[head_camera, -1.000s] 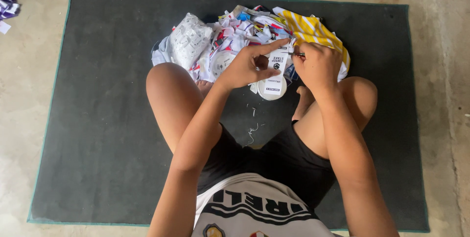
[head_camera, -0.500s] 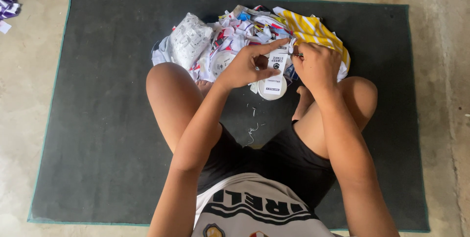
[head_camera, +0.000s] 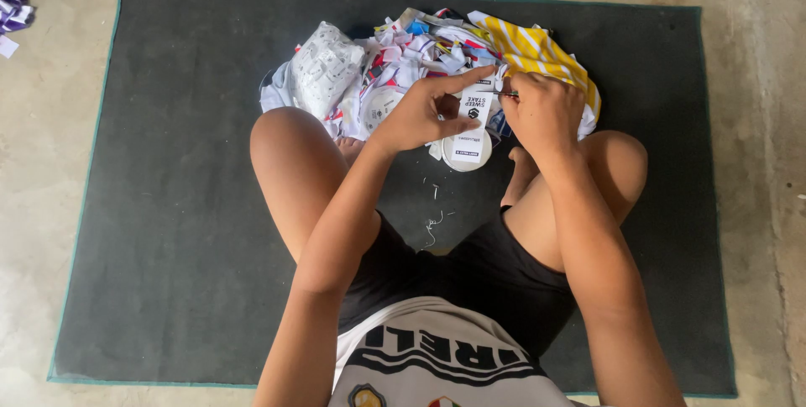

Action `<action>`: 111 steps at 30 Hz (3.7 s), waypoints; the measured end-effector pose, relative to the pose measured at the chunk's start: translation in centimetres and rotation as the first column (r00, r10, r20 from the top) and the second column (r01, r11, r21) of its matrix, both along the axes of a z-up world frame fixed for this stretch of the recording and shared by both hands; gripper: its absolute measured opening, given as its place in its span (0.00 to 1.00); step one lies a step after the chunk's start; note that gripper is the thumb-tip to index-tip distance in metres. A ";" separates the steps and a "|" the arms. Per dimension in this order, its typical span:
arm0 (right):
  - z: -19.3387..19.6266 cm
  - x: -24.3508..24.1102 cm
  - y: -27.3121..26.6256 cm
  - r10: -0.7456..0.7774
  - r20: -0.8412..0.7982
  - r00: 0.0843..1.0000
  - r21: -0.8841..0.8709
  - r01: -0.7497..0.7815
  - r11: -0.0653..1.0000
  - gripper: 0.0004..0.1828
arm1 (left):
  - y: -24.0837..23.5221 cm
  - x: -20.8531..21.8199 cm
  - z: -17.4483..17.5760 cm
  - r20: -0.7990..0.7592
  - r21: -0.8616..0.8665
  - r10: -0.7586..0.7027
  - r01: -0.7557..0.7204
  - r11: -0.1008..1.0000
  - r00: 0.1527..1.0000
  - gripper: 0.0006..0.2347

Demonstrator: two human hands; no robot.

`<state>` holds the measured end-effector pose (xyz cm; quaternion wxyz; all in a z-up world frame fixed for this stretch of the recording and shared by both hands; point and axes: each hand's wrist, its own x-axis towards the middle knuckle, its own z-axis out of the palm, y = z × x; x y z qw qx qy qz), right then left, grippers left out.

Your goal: The person sits on a mat and uses scissors to cut individual labels from a roll of white paper. They hold the roll with one hand and cut the labels with the other, placing the cut pieces into a pile of other materials on the mat.

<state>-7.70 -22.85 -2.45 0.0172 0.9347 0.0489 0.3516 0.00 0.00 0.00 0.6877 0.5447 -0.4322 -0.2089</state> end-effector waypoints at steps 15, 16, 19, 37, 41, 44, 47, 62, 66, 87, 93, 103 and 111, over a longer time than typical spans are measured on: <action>-1.2 0.3 -0.7 0.015 -0.021 1.000 -0.015 -0.016 1.000 0.11 | -0.5 0.1 -1.3 0.025 -0.004 0.014 -0.014 1.000 1.000 0.29; -1.2 0.3 -0.6 0.016 -0.021 1.000 -0.014 -0.016 1.000 0.11 | -0.4 0.1 -1.3 0.025 -0.004 0.014 -0.014 1.000 1.000 0.29; -1.1 0.3 -0.4 0.020 -0.023 1.000 -0.006 -0.020 1.000 0.10 | -0.4 0.1 -1.2 0.008 -0.002 0.001 -0.001 1.000 1.000 0.28; -1.0 0.1 0.3 0.001 -0.031 1.000 -0.005 -0.001 1.000 0.08 | -0.4 -0.1 -1.1 -0.017 0.003 -0.012 0.012 1.000 1.000 0.29; -1.1 0.0 0.4 0.002 -0.026 1.000 -0.001 -0.002 1.000 0.09 | -0.6 0.1 -1.7 -0.025 -0.001 -0.019 0.019 1.000 1.000 0.29; -1.2 0.2 0.4 -0.008 -0.023 1.000 -0.018 0.008 1.000 0.08 | -0.7 0.1 -1.6 -0.021 -0.004 -0.021 0.021 1.000 1.000 0.29; -0.7 0.0 0.8 -0.010 -0.024 1.000 -0.016 0.009 1.000 0.08 | -0.6 0.0 -1.4 -0.024 -0.008 -0.024 0.024 1.000 0.999 0.29; -1.2 0.5 -1.2 0.004 -0.023 1.000 0.263 0.002 0.965 0.11 | -0.6 0.8 -2.8 -0.028 -0.013 0.009 -0.009 1.000 1.000 0.30; -0.8 0.6 -0.8 0.272 -0.087 0.958 0.924 -0.024 0.381 0.18 | -0.8 0.2 -1.9 -0.054 -0.010 0.001 -0.002 1.000 0.999 0.31; -1.6 -0.8 -3.5 0.394 0.082 0.916 0.961 0.033 -0.276 0.04 | 0.8 15.9 -35.3 0.202 0.642 0.848 -0.720 0.264 0.490 0.26; -0.2 -1.8 -1.2 0.412 0.074 0.908 0.982 0.006 -0.189 0.04 | 2.3 15.6 -44.0 -0.083 0.780 0.964 -0.586 0.219 0.251 0.25; 1.5 -2.2 0.4 0.477 0.065 0.876 0.996 -0.025 -0.091 0.07 | 0.4 14.9 -43.8 -0.190 0.778 0.932 -0.532 0.336 0.310 0.23; 1.1 -3.0 -0.5 0.469 -0.031 0.883 0.999 0.039 -0.008 0.09 | 0.2 12.3 -46.0 0.110 0.784 0.877 -0.583 0.213 0.467 0.25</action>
